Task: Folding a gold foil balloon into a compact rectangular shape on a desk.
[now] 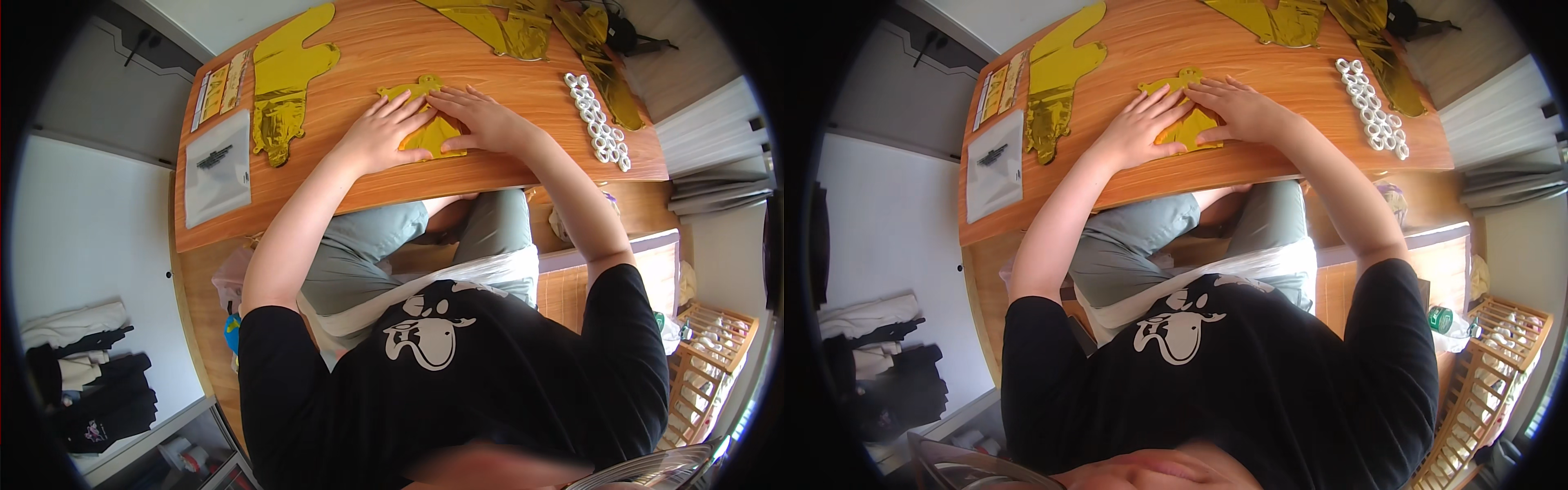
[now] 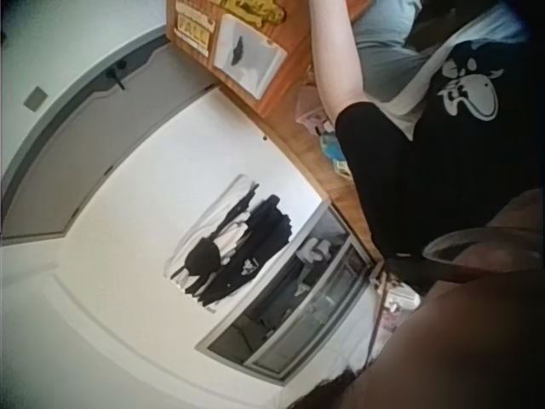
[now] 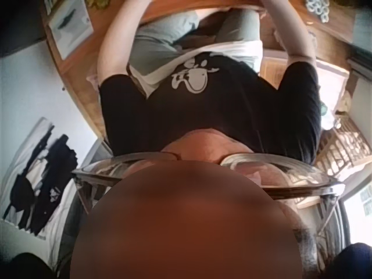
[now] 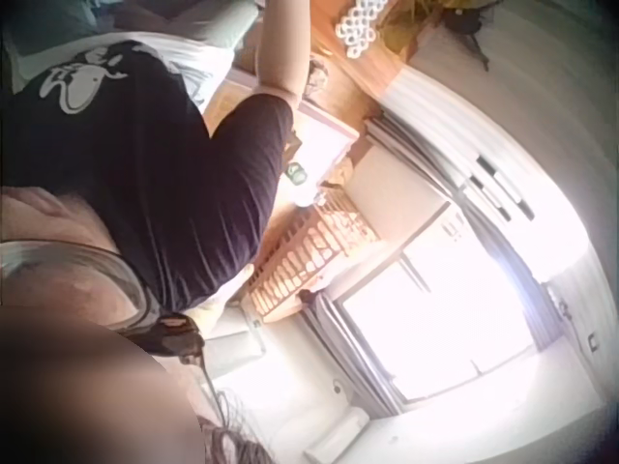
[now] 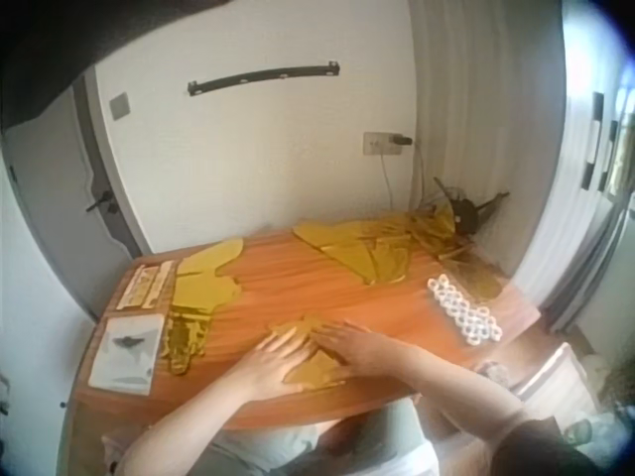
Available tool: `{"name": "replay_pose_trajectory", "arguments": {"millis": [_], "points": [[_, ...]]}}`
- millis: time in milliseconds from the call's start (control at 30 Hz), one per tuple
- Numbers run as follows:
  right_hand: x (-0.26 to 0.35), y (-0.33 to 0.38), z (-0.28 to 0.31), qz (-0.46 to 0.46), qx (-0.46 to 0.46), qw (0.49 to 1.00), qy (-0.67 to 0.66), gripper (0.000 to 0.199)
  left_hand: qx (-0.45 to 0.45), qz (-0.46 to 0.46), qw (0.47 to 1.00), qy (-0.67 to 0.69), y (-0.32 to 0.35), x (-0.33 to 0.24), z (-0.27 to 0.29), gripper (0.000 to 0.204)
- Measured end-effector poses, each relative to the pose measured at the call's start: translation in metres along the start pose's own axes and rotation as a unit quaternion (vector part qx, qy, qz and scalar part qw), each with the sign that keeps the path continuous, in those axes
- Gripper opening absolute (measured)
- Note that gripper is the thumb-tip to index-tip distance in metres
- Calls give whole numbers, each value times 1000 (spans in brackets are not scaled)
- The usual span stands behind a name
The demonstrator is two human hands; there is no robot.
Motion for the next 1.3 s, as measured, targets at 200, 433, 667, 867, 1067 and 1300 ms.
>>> {"name": "replay_pose_trajectory", "arguments": {"millis": [200, 433, 667, 867, 1067, 1300], "points": [[-12, 1, -3, 50, 16, 998, 28, 107, 13, -1, 1000, 4, -1, 1, 1, 90], [-13, 0, 6, 48, 48, 998, 5, 116, 74, -25, 996, 49, 4, 13, 12, 92], [-12, 0, 7, 38, 53, 998, -8, 119, 148, -25, 984, 96, 19, 36, 29, 104], [-15, -1, 7, 37, 49, 998, -13, 120, 161, 7, 983, 89, 25, 34, 44, 127], [-13, -2, 7, 23, 53, 998, -23, 121, 204, 66, 974, 68, 23, 27, 50, 143], [-5, 1, 15, -13, 83, 996, 5, 125, 245, 102, 962, 60, 18, 24, 55, 152]]}}
Point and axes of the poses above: each hand's wrist, its own y-axis away from the middle knuckle, its own z-axis out of the back of the hand, x = y × z, the point moved 2 cm from there along -y, towards the middle knuckle, and after that the axes turned 6 degrees about x, right-handed, at the moved point
